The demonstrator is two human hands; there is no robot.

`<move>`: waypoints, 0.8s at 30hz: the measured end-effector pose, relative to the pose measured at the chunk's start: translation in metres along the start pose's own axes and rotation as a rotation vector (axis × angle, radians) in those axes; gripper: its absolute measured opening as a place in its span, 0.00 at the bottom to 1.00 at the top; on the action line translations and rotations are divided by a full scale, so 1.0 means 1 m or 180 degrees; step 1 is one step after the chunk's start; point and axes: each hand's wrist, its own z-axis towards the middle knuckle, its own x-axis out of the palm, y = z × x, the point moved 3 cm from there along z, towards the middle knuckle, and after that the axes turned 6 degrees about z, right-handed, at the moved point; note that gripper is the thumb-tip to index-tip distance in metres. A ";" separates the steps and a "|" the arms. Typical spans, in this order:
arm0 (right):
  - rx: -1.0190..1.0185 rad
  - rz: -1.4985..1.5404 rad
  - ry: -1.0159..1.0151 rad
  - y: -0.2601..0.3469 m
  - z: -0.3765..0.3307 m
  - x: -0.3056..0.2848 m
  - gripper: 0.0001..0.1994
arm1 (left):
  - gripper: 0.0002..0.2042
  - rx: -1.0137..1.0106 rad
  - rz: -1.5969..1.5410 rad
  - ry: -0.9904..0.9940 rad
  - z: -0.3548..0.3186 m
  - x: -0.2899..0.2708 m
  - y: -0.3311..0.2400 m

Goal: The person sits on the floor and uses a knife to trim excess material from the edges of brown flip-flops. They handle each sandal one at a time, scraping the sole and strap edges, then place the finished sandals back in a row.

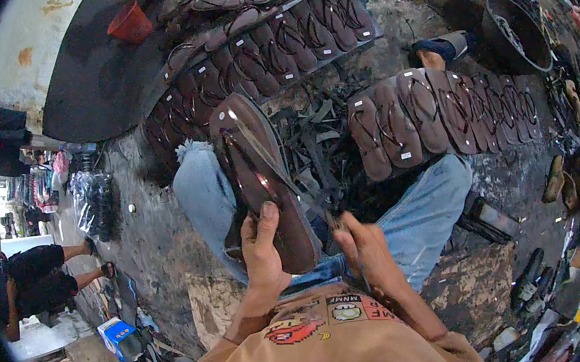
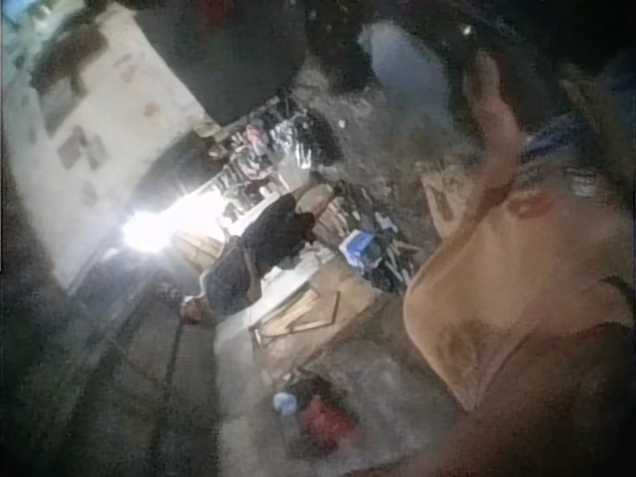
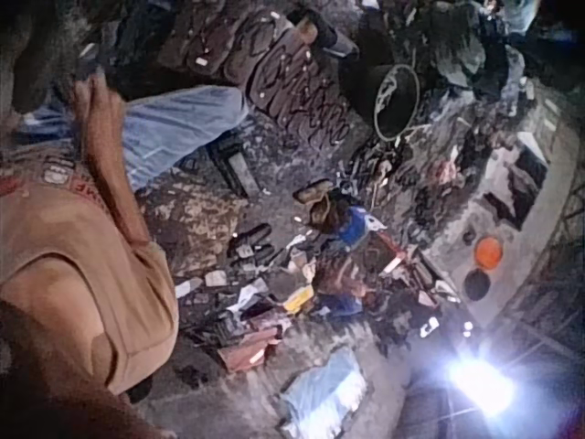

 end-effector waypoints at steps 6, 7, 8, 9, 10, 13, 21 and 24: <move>-0.0390 -0.0428 -0.0278 0.022 0.107 0.009 0.17 | 0.16 -0.0051 -0.0410 0.0562 0.000 -0.006 -0.005; -0.0469 -0.0128 -0.0403 0.021 0.127 0.007 0.17 | 0.18 -0.0107 -0.0497 0.0564 0.000 -0.002 -0.003; -0.0584 0.0134 -0.0563 0.017 0.152 0.006 0.17 | 0.18 -0.0079 -0.0355 0.0585 -0.001 -0.007 0.008; -0.0645 0.0451 -0.0732 0.016 0.173 0.000 0.17 | 0.19 -0.0098 -0.0151 0.0589 -0.007 -0.016 0.023; -0.0607 0.0735 -0.0384 0.024 0.187 -0.014 0.16 | 0.20 -0.0116 0.0019 0.0576 -0.011 -0.024 0.032; -0.0904 0.1675 -0.0295 0.041 0.152 -0.011 0.16 | 0.21 0.0396 0.1258 0.0773 -0.009 -0.026 0.019; -0.0134 0.2149 -0.0495 0.087 0.051 -0.026 0.13 | 0.16 0.0505 0.0080 0.0820 0.040 0.002 -0.070; -0.0021 0.1323 -0.0371 0.068 0.001 -0.045 0.19 | 0.16 -0.0057 -0.0016 0.0623 0.029 -0.009 -0.071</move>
